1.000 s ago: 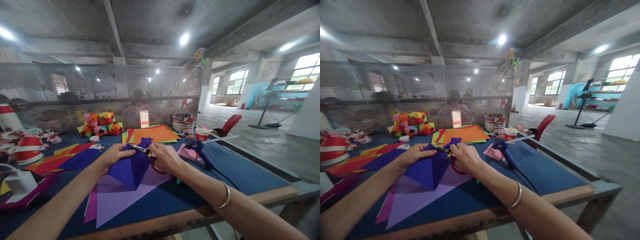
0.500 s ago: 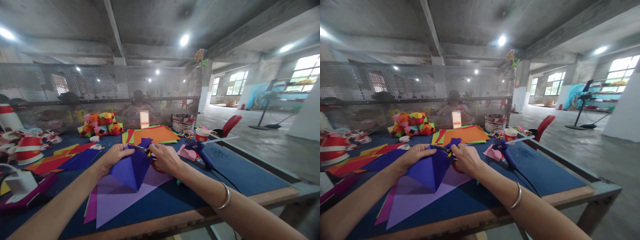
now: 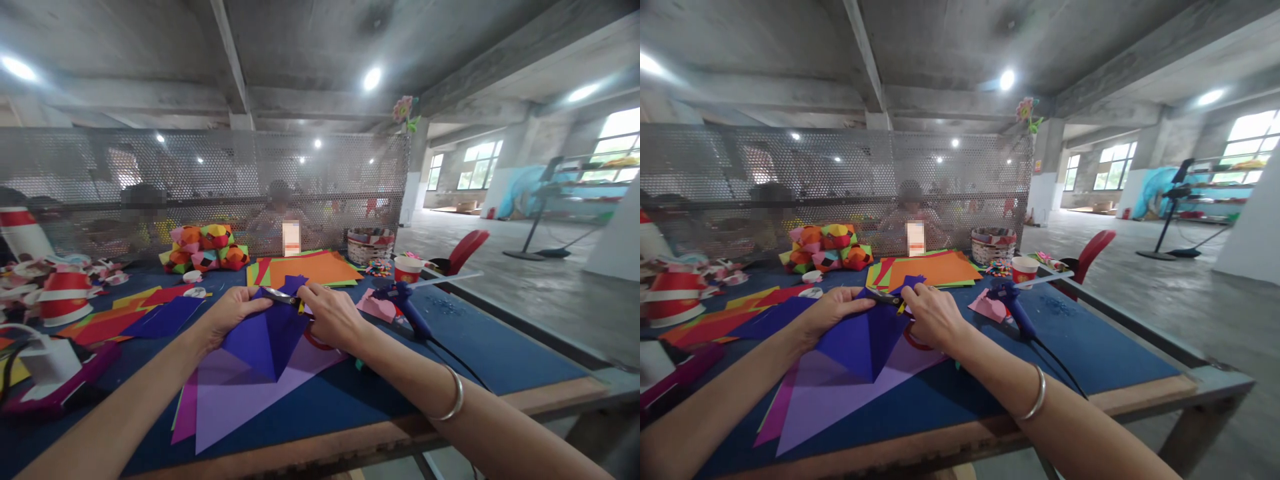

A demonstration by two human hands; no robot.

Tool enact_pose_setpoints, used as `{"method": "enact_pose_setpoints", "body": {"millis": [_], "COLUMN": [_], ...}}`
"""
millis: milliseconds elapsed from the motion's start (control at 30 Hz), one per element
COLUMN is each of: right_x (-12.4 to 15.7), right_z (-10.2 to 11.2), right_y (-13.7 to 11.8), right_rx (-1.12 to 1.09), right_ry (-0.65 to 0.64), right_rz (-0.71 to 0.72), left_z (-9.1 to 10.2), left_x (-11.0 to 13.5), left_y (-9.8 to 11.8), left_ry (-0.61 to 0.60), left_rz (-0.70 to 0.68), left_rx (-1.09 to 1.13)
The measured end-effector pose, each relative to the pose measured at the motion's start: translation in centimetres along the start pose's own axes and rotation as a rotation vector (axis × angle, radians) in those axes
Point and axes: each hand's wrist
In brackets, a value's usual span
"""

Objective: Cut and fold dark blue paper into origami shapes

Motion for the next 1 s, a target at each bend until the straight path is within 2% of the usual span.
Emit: {"method": "enact_pose_setpoints", "body": {"millis": [700,1000], "right_x": [0.0,-0.1], "right_z": [0.2,0.2], "right_y": [-0.2,-0.2], "right_rx": [0.032,0.026], "right_ry": [0.009,-0.005], "right_rz": [-0.002,-0.002], "left_z": [-0.2,-1.1], "left_x": [-0.1,1.0], "left_y": [-0.2,1.0], "left_ry": [-0.025,-0.038], "left_rz": [-0.034,0.001], "left_rx": [0.028,0.034]}}
Point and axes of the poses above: each hand's wrist, its own x-axis away from the middle knuckle, its own z-axis out of the back of the hand, y = z × x, and after that the axes turned 7 degrees about z, right-handed
